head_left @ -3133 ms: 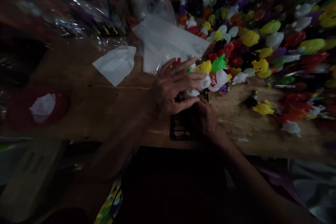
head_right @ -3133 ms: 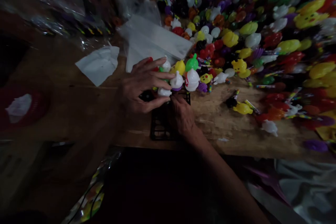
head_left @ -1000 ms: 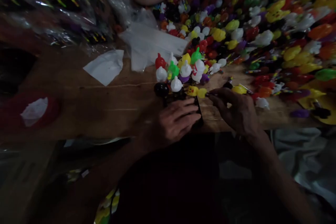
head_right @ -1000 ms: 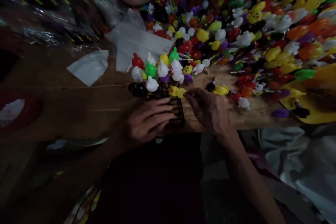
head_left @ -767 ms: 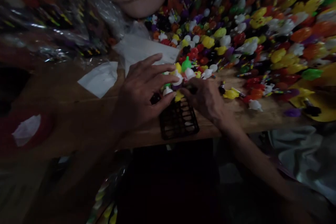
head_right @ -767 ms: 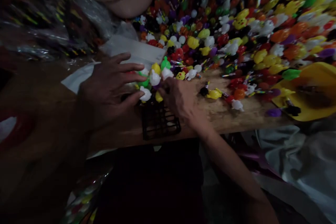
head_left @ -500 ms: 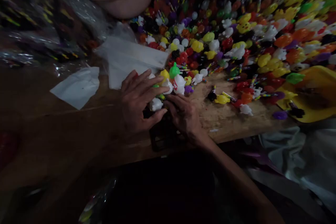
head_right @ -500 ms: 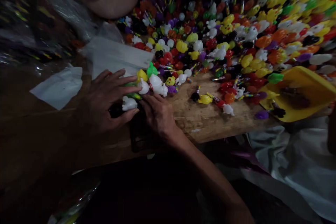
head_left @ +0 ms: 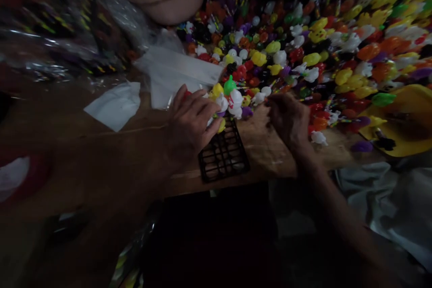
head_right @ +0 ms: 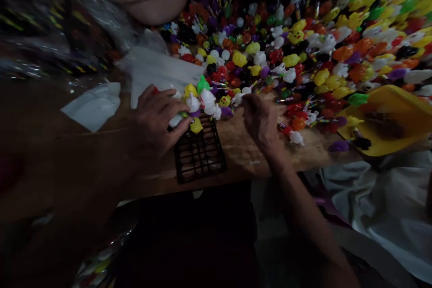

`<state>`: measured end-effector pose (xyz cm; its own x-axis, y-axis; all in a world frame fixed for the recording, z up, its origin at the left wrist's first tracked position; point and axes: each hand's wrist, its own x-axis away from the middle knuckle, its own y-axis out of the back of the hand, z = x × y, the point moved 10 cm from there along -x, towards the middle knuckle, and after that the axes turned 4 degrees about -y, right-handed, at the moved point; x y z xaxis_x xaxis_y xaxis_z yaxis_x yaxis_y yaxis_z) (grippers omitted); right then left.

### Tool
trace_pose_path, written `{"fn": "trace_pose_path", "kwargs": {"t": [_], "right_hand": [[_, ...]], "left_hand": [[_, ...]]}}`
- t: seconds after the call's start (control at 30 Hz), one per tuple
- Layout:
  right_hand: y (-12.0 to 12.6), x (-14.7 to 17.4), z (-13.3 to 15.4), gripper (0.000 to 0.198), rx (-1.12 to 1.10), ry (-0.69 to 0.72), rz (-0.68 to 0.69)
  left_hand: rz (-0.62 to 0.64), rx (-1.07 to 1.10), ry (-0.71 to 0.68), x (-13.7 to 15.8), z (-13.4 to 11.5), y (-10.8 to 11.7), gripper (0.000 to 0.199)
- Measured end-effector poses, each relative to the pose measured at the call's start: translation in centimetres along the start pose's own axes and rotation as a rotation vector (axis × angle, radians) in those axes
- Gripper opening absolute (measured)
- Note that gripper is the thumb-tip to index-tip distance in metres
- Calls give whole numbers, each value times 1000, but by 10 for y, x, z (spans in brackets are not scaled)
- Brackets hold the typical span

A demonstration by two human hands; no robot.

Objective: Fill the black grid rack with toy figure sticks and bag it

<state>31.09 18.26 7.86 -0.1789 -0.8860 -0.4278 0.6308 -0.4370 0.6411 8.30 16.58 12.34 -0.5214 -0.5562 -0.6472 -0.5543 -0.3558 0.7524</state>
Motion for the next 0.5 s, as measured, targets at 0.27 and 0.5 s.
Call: {"fn": "trace_pose_path", "kwargs": {"t": [0.27, 0.5], "right_hand": [[-43, -64, -42, 31, 524, 106, 191], [-45, -78, -46, 20, 347, 200, 205]], "left_hand": [[43, -61, -37, -1, -8, 0, 19], [-29, 5, -14, -2, 1, -1, 12]]}}
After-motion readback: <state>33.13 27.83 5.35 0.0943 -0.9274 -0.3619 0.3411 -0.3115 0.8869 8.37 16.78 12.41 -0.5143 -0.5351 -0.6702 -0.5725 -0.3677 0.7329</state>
